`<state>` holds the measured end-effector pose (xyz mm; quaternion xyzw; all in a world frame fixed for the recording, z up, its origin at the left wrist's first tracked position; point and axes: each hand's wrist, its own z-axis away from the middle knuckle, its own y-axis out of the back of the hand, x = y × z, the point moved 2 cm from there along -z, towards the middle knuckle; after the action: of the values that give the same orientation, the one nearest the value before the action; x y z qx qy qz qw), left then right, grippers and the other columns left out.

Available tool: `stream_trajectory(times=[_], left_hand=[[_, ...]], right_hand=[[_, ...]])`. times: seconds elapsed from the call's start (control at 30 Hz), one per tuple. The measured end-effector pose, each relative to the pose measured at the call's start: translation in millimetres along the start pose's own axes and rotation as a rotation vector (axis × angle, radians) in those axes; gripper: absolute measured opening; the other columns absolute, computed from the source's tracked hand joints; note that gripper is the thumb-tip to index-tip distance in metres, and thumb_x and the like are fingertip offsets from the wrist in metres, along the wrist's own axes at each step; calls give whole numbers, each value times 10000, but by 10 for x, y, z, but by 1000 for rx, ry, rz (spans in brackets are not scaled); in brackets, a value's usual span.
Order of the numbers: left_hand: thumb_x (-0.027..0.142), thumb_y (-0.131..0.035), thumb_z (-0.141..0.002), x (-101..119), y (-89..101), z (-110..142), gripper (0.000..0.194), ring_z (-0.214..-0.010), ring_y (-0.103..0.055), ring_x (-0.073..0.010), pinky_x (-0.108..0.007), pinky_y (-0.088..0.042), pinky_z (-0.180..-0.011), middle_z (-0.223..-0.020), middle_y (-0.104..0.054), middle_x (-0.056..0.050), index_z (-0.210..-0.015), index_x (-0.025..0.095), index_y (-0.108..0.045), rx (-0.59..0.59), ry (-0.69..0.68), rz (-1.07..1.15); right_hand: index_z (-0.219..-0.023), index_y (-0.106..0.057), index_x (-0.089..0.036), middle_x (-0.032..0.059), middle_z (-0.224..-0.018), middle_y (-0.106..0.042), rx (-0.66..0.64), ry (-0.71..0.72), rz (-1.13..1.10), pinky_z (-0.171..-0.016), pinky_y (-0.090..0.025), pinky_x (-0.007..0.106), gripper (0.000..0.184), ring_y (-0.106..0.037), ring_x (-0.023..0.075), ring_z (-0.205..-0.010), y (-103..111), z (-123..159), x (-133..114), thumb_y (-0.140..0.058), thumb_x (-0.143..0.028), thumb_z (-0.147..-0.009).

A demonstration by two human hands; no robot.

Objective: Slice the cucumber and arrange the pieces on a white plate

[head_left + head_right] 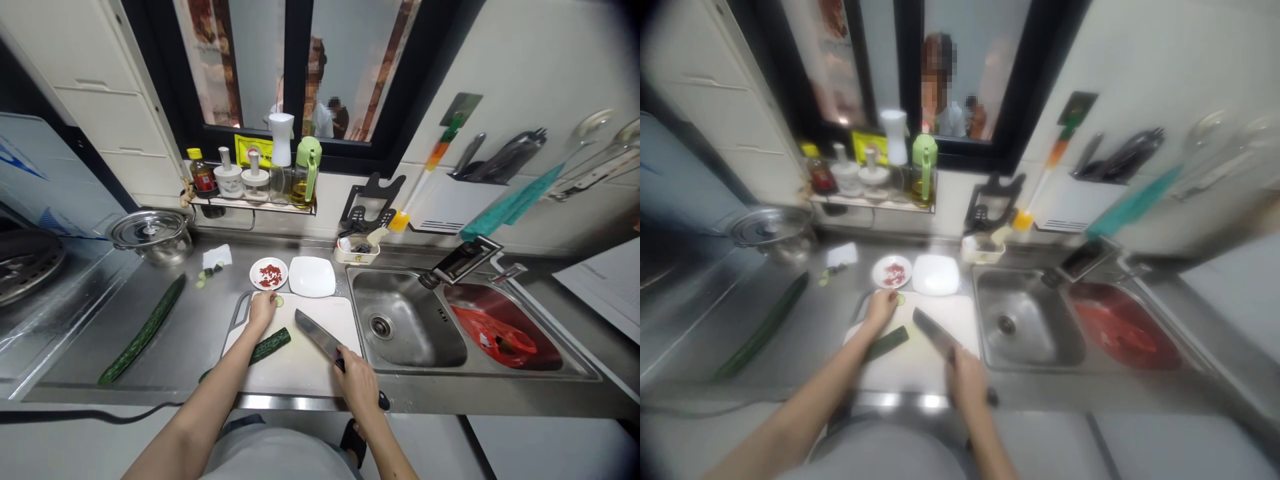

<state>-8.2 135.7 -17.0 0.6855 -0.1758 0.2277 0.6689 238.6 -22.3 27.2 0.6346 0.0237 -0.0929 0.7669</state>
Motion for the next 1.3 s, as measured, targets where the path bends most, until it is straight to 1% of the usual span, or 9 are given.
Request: stream_trajectory(times=[0.23, 0.37, 0.57, 0.67, 0.73, 0.83, 0.93, 1.07, 1.3], left_hand=[[147, -514, -823, 16, -25, -8, 229, -934, -588, -213, -295, -397, -839, -1001, -674, -98, -934, 176, -712, -21, -50, -64], [163, -513, -833, 26, -21, 3, 214, -934, -586, -211, -298, -400, -850, -957, -664, -100, -857, 168, -726, -54, -58, -85], [180, -521, -831, 11, -22, 1, 213, -930, -603, -223, -312, -417, -855, -926, -681, -109, -816, 173, -734, -43, -72, -58], [222, -524, -841, -64, 8, -27, 229, -942, -619, -224, -312, -435, -857, -979, -701, -109, -925, 179, -733, 42, -46, 39], [261, -524, -847, -156, 70, -35, 263, -922, -634, -213, -308, -452, -853, -993, -712, -104, -998, 170, -720, 170, 3, 219], [337, -542, -832, -333, 198, 2, 318, -835, -647, -193, -297, -483, -808, -920, -722, -90, -1022, 140, -704, 371, 112, 508], [393, -563, -806, -492, 321, 105, 370, -812, -643, -183, -294, -494, -798, -889, -716, -80, -1035, 132, -691, 479, 201, 640], [438, -571, -786, -612, 427, 315, 413, -832, -638, -187, -309, -494, -816, -920, -709, -87, -1044, 135, -682, 507, 254, 698], [467, -556, -787, -618, 424, 642, 436, -798, -639, -191, -302, -502, -760, -883, -711, -84, -1034, 130, -680, 423, 236, 687]], right_hand=[[-1130, -594, -225, 47, -1012, -693, -9, -14, -11, -743, -374, 260, 283, -628, 179, -924, -17, 7, 4, -496, -224, -864], [-1137, -596, -233, 48, -1013, -693, -7, -18, -25, -723, -375, 255, 297, -632, 181, -909, -26, 25, -3, -497, -225, -857], [-1116, -612, -235, 50, -969, -702, -1, -32, -70, -708, -371, 242, 275, -638, 180, -891, -10, 33, -22, -499, -253, -866], [-1095, -614, -242, 47, -936, -710, 1, -36, -114, -678, -358, 232, 258, -644, 176, -869, 28, 42, -36, -457, -294, -898], [-1074, -613, -242, 43, -899, -715, -9, -46, -140, -646, -341, 229, 254, -650, 171, -829, 55, 47, -47, -426, -306, -914], [-1038, -607, -229, 44, -843, -717, -28, -80, -153, -605, -312, 229, 249, -649, 168, -775, 79, 43, -59, -393, -297, -930], [-1008, -598, -220, 48, -823, -716, -29, -104, -164, -582, -291, 234, 268, -643, 168, -746, 88, 28, -75, -351, -306, -950], [-992, -585, -214, 46, -822, -714, -24, -80, -176, -589, -284, 236, 273, -638, 167, -746, 103, 7, -120, -329, -305, -963], [-982, -578, -222, 33, -820, -707, -35, -68, -149, -586, -264, 238, 258, -629, 156, -739, 129, -4, -218, -337, -313, -972]])
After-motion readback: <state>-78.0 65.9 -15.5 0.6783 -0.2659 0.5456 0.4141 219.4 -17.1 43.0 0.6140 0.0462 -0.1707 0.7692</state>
